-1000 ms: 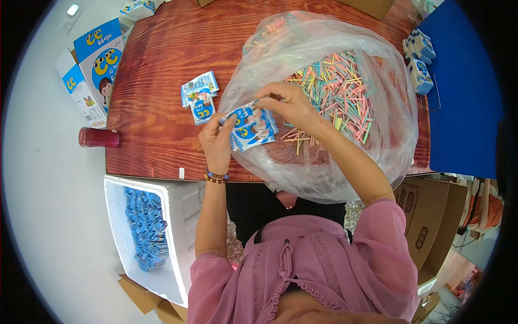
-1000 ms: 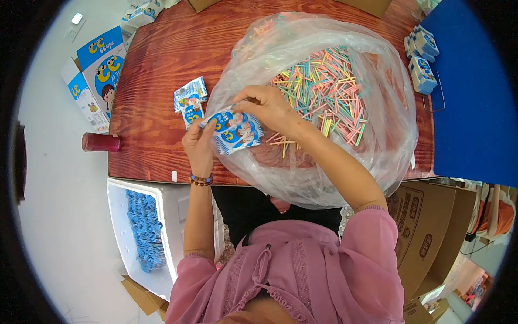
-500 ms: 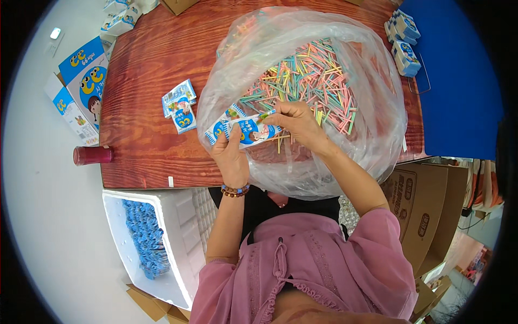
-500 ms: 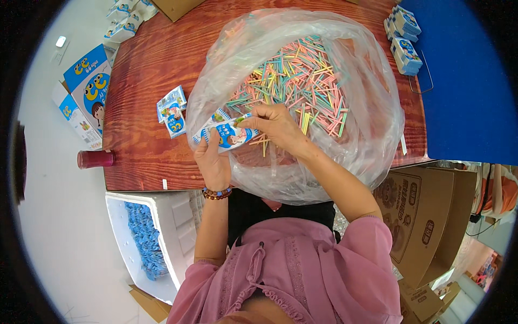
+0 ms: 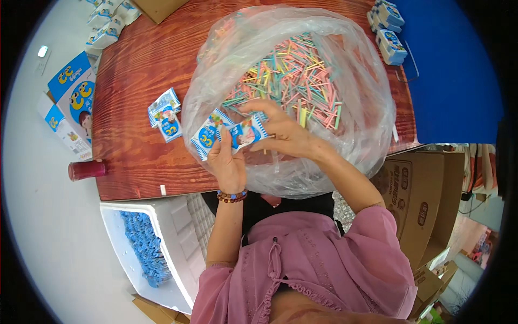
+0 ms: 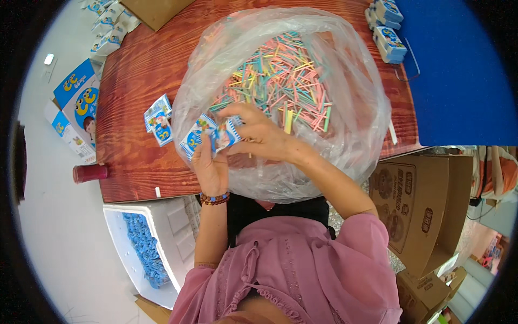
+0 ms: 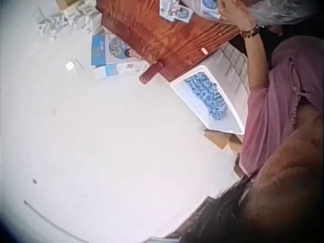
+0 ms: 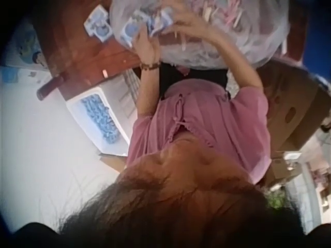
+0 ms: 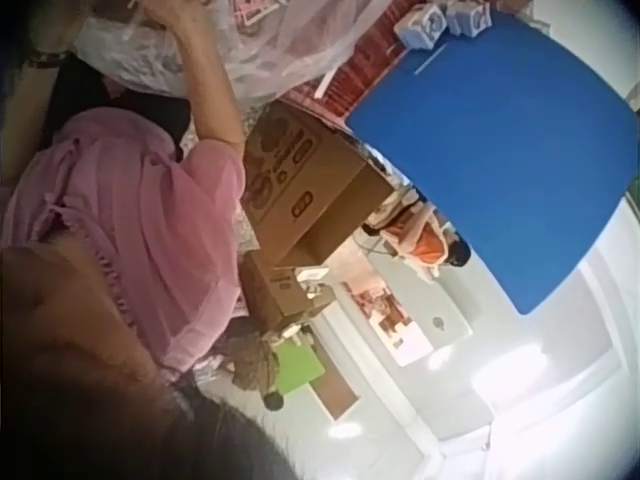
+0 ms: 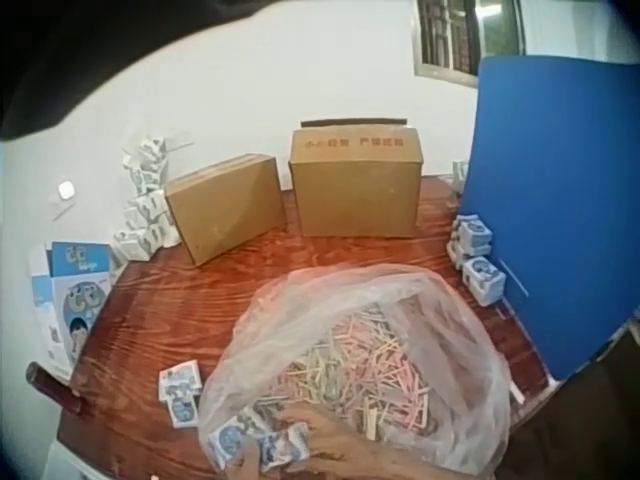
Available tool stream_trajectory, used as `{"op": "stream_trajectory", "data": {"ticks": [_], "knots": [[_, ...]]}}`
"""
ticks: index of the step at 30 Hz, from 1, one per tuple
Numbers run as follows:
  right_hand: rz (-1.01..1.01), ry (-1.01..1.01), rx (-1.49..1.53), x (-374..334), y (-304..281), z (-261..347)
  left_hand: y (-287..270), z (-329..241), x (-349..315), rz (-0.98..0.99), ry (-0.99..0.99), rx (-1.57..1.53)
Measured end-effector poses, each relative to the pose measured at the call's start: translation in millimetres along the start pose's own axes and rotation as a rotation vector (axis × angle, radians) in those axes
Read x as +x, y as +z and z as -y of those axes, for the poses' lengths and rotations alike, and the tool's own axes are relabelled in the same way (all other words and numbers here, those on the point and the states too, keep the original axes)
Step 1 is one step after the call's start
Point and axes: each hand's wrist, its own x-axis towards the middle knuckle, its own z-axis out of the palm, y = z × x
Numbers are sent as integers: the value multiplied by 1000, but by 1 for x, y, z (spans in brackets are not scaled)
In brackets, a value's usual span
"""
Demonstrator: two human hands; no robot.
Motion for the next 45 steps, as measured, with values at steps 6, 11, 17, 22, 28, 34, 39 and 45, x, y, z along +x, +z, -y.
{"op": "stream_trajectory", "data": {"ticks": [6,11,17,22,28,34,39,45], "knots": [[85,-92,51,-4,-15,3,-7,0,-7,8,-23,72],[-297,620,-339,-28,-89,-7,-14,0,-4,3,-13,30],[-193,945,-901,-51,-112,-33,-20,6,-7,-2,-50,20],[-205,764,-894,-53,-108,-46,-24,4,-6,0,-64,16],[-47,759,-725,-43,-107,-29,-29,2,-4,-33,-39,25],[147,846,-1075,-25,-88,-34,-14,1,-9,-11,-77,18],[233,849,-1047,-25,-86,-41,-21,-1,-7,-29,-48,5],[-175,858,-466,-46,-102,-50,-16,-2,-9,-26,-45,5]]}}
